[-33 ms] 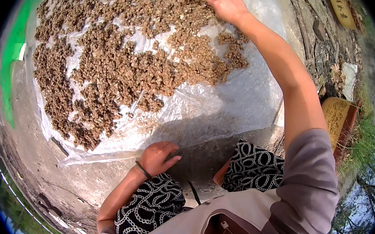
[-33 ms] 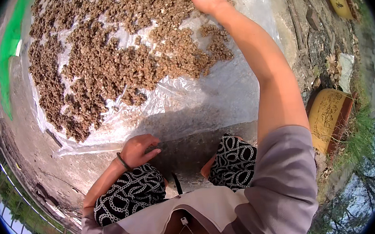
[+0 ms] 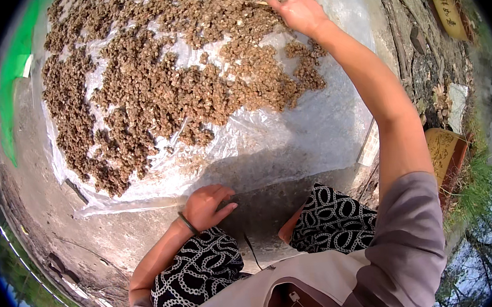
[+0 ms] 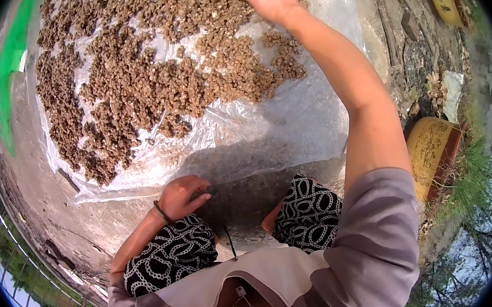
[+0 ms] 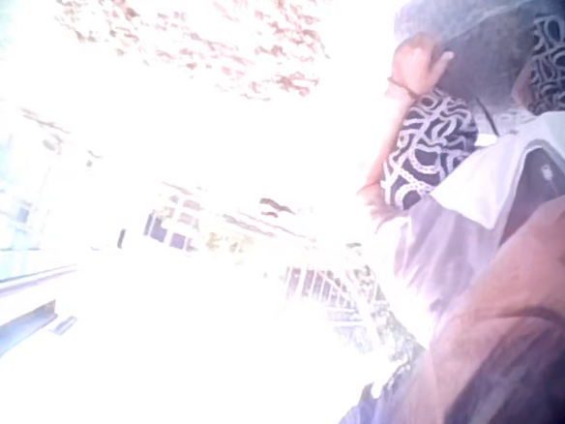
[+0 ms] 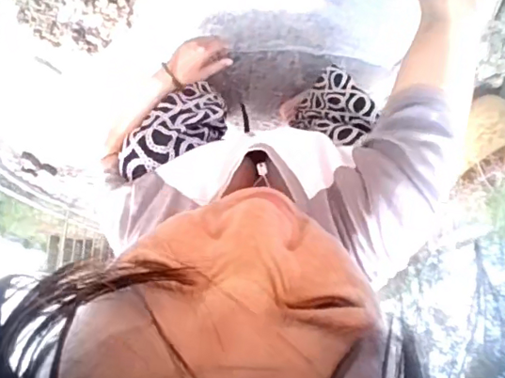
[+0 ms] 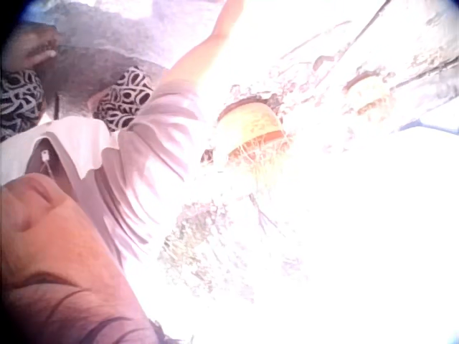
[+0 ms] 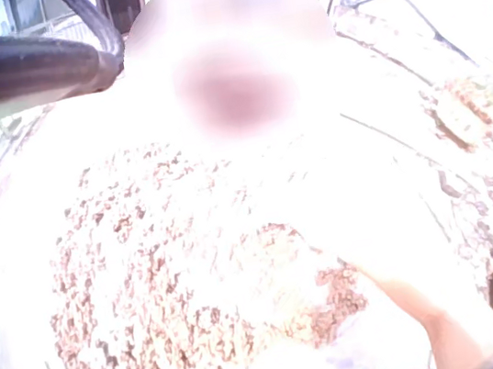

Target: The person pours a grainy mixture from a bowl onto a plastic sheet on the ground. They then use a small stick to spread the mixture evenly across the sheet and later use a green net to sift or collect the material.

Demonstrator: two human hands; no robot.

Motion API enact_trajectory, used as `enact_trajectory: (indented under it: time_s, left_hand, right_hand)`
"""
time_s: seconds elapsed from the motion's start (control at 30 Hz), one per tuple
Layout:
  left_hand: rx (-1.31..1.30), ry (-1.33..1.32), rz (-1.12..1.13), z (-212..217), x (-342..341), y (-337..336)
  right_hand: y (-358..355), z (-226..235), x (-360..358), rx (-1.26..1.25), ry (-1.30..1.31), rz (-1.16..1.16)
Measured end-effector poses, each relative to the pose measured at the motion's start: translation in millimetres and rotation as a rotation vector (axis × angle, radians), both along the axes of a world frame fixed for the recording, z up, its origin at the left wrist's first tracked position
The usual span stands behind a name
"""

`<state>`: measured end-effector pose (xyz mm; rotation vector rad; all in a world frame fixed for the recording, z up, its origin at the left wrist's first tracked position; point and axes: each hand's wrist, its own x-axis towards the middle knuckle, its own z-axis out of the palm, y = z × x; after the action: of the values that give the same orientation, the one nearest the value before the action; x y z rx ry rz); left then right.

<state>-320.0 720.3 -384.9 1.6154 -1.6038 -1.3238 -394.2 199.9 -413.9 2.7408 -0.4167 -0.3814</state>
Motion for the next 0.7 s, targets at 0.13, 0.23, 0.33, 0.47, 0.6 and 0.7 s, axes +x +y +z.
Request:
enact_trajectory:
  time_s: [0.13,0.23,0.33,0.47,0.6,0.7]
  left_hand:
    - [0.089,0.175,0.114,4,-26,14]
    - [0.176,0.268,0.061,-1,-28,19]
    - [0.101,0.159,-0.001,-18,-21,23]
    - [0.082,0.104,0.008,-22,-20,19]
    - [0.095,0.137,-0.034,-22,-34,23]
    - [0.092,0.159,-0.061,-25,-36,29]
  right_hand:
    - [74,24,-68,0.235,0.165,0.103]
    - [135,40,-146,0.359,0.108,0.080]
    - [152,44,-212,0.359,0.084,-0.084]
    - [165,52,-224,0.373,-0.127,-0.196]
    - [158,33,-152,0.369,-0.091,-0.221]
    - [166,14,-122,0.405,-0.023,-0.005]
